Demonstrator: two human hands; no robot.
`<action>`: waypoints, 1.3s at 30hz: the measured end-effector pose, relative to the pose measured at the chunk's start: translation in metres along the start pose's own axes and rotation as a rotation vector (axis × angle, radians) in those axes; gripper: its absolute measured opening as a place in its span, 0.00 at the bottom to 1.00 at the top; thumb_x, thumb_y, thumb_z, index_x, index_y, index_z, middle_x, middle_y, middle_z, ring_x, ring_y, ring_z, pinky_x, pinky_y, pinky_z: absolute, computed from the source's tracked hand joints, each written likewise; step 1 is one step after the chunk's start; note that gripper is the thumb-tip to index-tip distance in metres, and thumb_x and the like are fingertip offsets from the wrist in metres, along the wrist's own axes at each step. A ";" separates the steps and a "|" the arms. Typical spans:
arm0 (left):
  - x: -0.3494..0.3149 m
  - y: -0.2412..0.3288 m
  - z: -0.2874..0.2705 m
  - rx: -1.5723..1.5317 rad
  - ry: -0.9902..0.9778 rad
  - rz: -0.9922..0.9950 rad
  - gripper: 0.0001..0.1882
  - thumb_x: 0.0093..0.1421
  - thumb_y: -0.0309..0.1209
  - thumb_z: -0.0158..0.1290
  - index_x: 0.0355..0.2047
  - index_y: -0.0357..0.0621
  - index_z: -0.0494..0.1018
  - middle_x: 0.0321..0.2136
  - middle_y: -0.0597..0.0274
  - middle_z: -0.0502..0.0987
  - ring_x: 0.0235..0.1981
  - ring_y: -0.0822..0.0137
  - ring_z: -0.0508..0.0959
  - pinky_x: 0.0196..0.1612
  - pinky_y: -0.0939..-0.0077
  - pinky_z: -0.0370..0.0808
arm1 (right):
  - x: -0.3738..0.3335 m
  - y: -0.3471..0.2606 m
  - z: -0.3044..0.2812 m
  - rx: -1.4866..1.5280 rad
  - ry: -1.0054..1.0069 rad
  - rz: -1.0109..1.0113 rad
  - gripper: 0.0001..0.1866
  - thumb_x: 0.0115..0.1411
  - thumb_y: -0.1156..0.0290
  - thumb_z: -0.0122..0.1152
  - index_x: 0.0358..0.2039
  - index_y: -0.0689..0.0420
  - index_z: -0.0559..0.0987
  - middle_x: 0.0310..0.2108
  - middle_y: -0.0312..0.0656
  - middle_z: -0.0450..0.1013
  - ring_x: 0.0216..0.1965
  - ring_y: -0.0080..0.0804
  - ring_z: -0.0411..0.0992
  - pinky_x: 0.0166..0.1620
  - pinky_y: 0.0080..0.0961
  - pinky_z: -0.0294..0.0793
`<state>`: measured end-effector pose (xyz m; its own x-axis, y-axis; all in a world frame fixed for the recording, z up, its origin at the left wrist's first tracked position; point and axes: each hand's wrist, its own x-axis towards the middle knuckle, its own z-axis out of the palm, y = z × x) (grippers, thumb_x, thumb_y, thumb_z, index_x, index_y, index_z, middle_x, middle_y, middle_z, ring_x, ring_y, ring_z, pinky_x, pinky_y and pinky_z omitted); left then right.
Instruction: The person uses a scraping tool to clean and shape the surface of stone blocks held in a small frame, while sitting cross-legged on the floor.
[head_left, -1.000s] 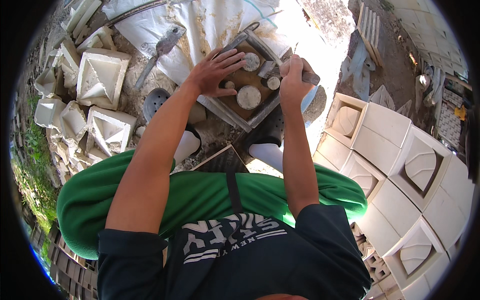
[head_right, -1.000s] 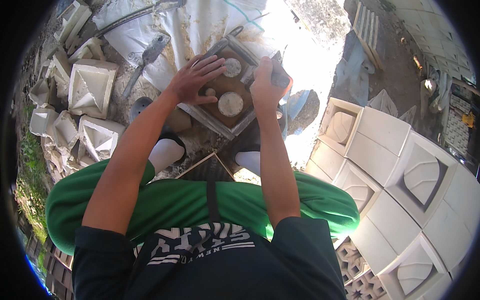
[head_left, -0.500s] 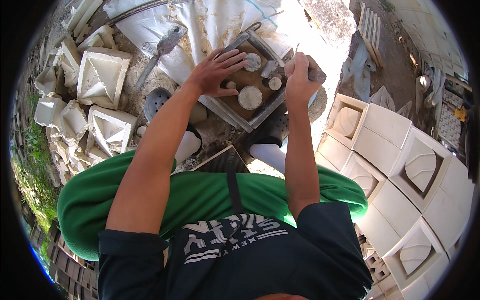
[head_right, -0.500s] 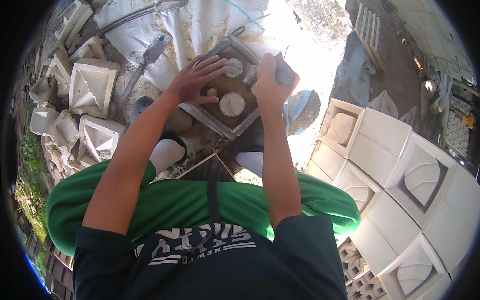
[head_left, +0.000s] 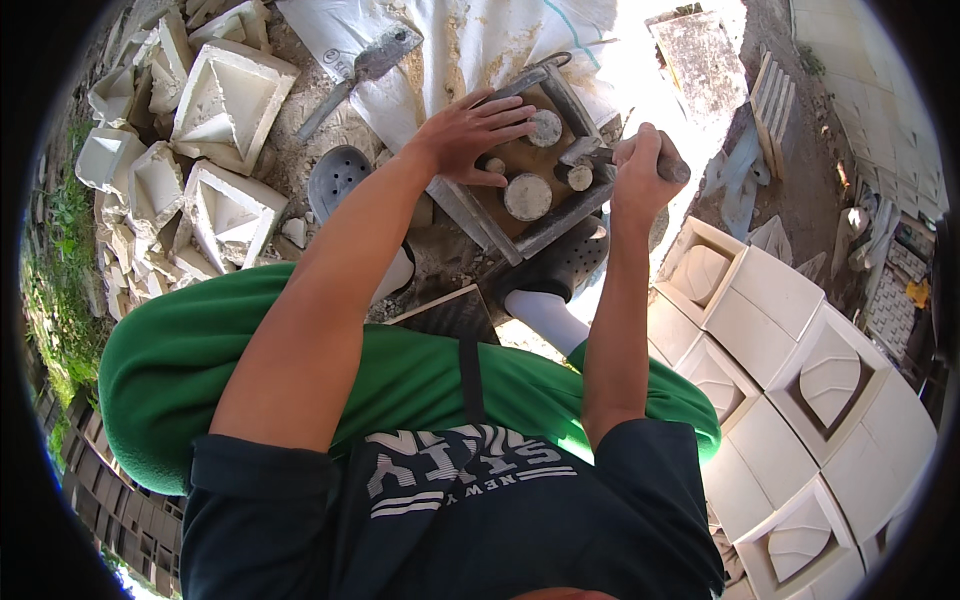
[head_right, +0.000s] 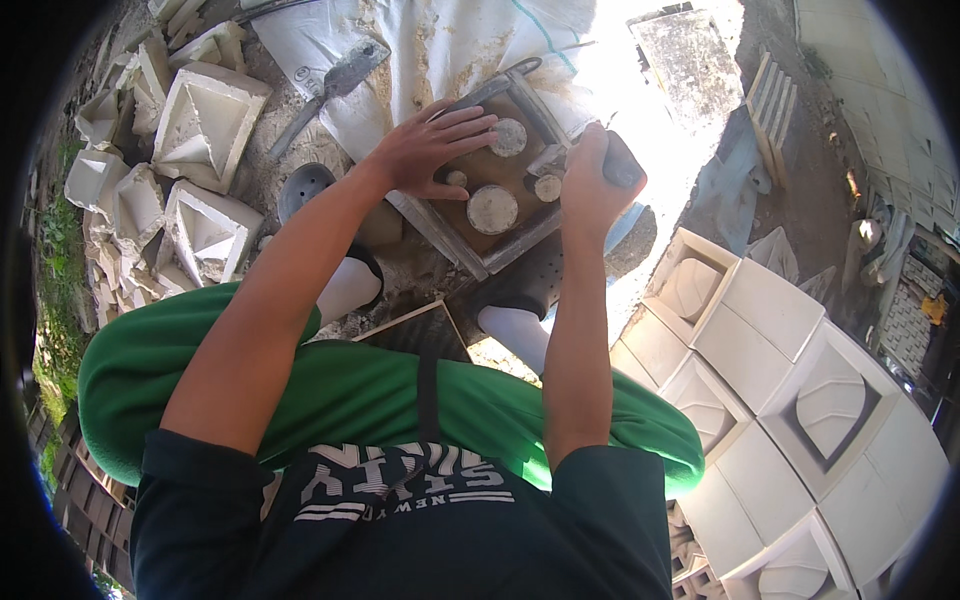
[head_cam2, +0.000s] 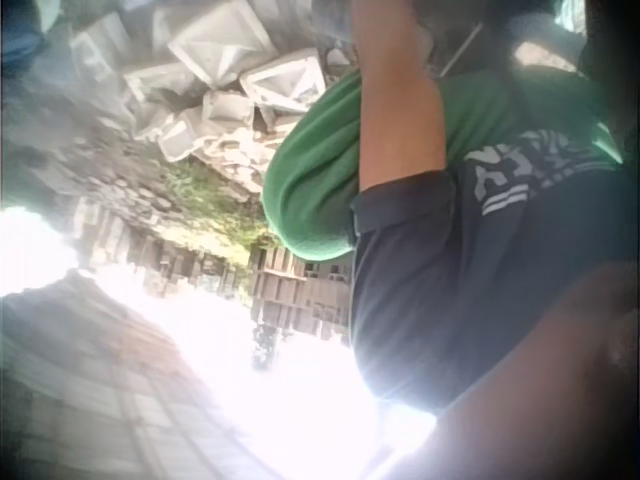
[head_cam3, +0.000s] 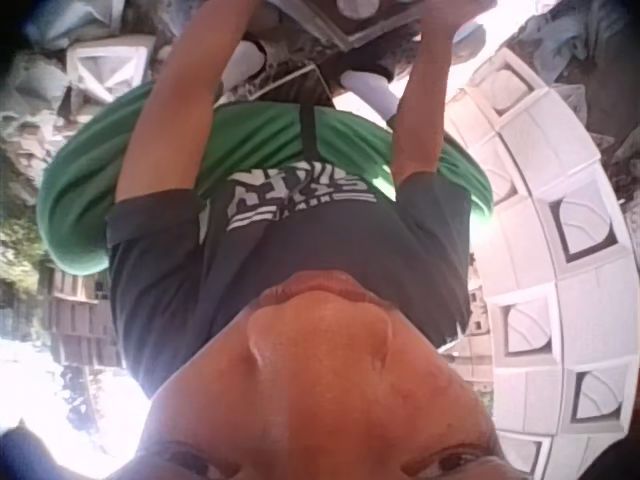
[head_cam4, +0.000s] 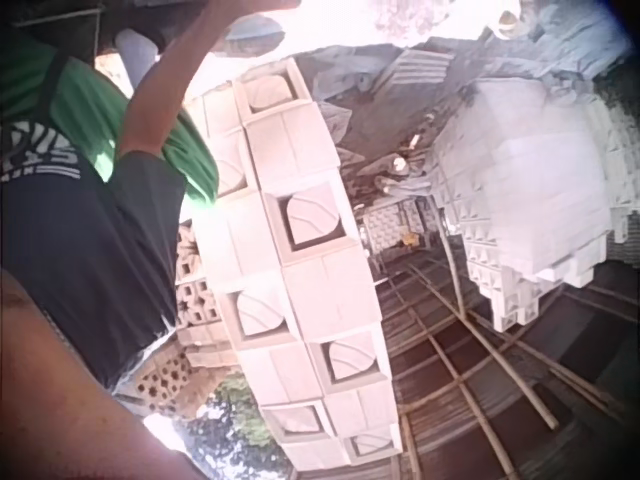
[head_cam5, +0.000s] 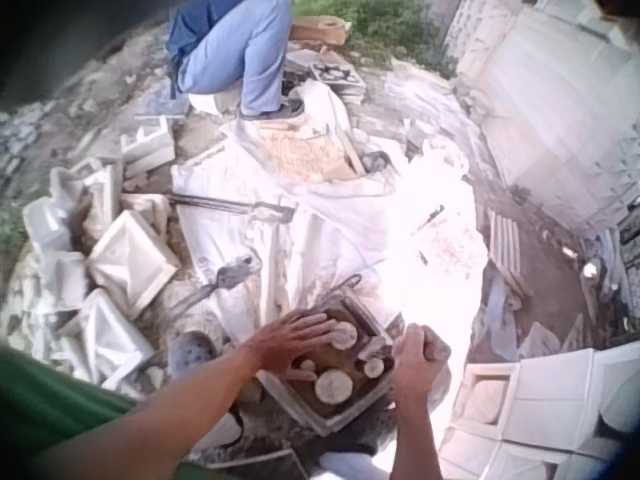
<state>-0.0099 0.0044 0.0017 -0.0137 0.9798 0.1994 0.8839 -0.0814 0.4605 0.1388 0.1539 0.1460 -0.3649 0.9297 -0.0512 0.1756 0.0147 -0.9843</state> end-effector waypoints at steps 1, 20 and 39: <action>0.000 0.000 -0.001 0.007 -0.005 0.001 0.49 0.51 0.56 0.63 0.69 0.56 0.56 0.71 0.67 0.55 0.71 0.62 0.55 0.73 0.55 0.49 | -0.003 0.004 -0.006 0.015 0.029 -0.036 0.19 0.62 0.71 0.55 0.13 0.59 0.68 0.14 0.30 0.64 0.19 0.16 0.59 0.25 0.21 0.58; 0.008 0.003 0.002 0.038 -0.030 0.015 0.49 0.52 0.60 0.60 0.69 0.56 0.56 0.70 0.66 0.55 0.72 0.63 0.53 0.74 0.56 0.46 | -0.005 0.040 -0.008 -0.095 -0.006 -0.128 0.20 0.62 0.72 0.53 0.13 0.60 0.69 0.13 0.31 0.64 0.16 0.17 0.58 0.22 0.21 0.57; 0.007 0.004 0.002 0.038 -0.055 0.011 0.50 0.52 0.60 0.60 0.70 0.55 0.55 0.71 0.67 0.54 0.72 0.63 0.53 0.74 0.57 0.46 | 0.005 0.035 -0.004 -0.108 -0.155 -0.119 0.21 0.62 0.78 0.51 0.11 0.57 0.64 0.12 0.35 0.62 0.14 0.21 0.57 0.22 0.24 0.57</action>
<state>-0.0058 0.0109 0.0030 0.0204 0.9876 0.1559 0.9012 -0.0857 0.4248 0.1466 0.1605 0.1119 -0.5239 0.8512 0.0303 0.2168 0.1677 -0.9617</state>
